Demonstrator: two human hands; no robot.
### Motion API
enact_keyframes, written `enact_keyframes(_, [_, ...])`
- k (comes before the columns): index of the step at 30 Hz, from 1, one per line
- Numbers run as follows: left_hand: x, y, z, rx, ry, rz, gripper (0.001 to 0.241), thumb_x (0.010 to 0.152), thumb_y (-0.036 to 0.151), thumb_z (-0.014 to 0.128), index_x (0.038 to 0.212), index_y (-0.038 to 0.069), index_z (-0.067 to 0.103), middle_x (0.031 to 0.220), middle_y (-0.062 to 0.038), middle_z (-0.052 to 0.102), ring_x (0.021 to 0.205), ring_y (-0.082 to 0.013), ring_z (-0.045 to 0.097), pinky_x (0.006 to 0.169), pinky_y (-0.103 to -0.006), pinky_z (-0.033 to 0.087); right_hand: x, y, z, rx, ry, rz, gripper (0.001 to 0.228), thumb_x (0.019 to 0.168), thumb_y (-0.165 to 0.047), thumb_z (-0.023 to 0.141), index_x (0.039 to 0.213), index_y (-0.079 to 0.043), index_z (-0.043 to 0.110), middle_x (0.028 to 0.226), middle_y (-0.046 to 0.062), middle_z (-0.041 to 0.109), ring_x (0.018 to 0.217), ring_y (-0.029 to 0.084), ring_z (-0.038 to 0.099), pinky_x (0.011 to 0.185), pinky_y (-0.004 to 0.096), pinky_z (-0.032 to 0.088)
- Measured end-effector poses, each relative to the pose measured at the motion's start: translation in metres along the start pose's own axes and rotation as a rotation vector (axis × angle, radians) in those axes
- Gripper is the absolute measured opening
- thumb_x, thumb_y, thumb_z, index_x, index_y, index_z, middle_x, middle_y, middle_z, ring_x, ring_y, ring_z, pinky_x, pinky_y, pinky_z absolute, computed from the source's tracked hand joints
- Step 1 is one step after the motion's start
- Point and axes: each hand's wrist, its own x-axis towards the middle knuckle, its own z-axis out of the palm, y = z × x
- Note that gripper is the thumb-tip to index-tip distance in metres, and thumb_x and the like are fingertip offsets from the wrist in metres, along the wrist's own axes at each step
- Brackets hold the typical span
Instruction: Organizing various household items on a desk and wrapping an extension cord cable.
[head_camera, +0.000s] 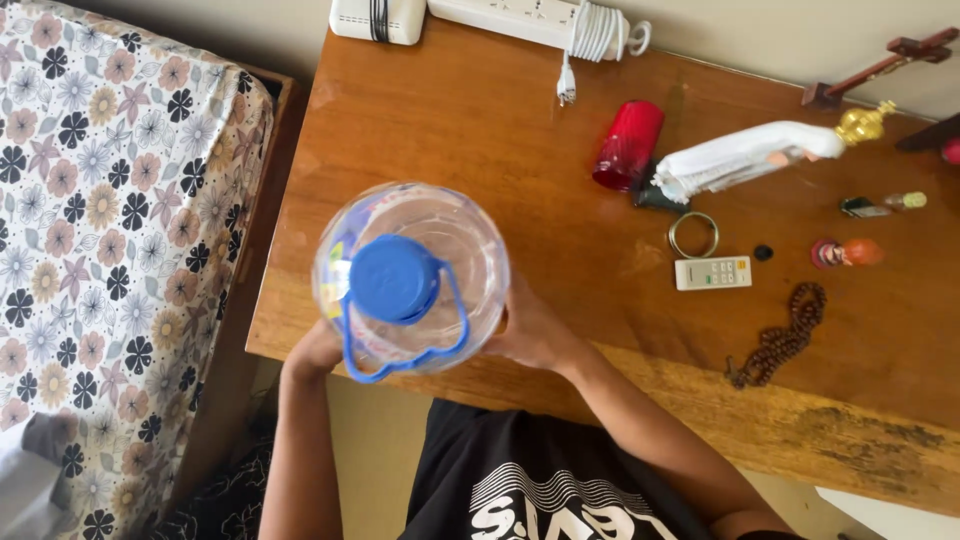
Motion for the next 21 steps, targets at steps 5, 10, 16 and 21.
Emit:
enact_keyframes(5, [0.012,0.057,0.122,0.289,-0.035,0.064,0.075,0.073,0.02,0.09,0.139,0.001,0.06,0.137,-0.016,0.068,0.126,-0.0249,0.063,0.108,-0.041,0.054,-0.067,0.029,-0.04,0.109,-0.025,0.114,0.094,0.076,-0.031,0.091,0.153,-0.003,0.043,0.147,0.013,0.06,0.134,0.023,0.055,0.117,0.039,0.045])
enact_keyframes(10, [0.03,0.056,0.218,0.636,0.005,0.216,0.129,0.057,0.03,0.098,0.161,0.009,0.026,0.165,-0.016,0.024,0.156,-0.0349,0.021,0.126,-0.0451,0.03,-0.158,0.043,-0.091,0.191,0.032,0.106,0.084,0.078,-0.018,0.09,0.148,0.0,0.049,0.142,0.011,0.062,0.128,0.021,0.058,0.112,0.038,0.047])
enact_keyframes(16, [0.04,0.042,0.319,0.599,-0.102,0.318,0.139,0.054,0.035,0.099,0.162,0.008,0.015,0.166,-0.018,0.024,0.156,-0.0365,0.019,0.126,-0.05,0.026,-0.256,-0.026,-0.115,-0.05,0.449,-0.205,0.117,0.082,-0.025,0.091,0.164,-0.006,0.01,0.168,0.016,0.026,0.157,0.029,0.028,0.13,0.045,0.024])
enact_keyframes(21, [0.033,0.038,0.404,0.431,-0.102,0.541,0.15,0.056,0.04,0.103,0.164,0.007,0.005,0.169,-0.02,0.017,0.159,-0.0365,0.022,0.13,-0.051,0.027,-0.304,-0.065,-0.134,-0.237,0.658,-0.388,0.117,0.081,-0.031,0.088,0.164,-0.013,0.008,0.166,0.015,0.026,0.155,0.03,0.03,0.132,0.044,0.024])
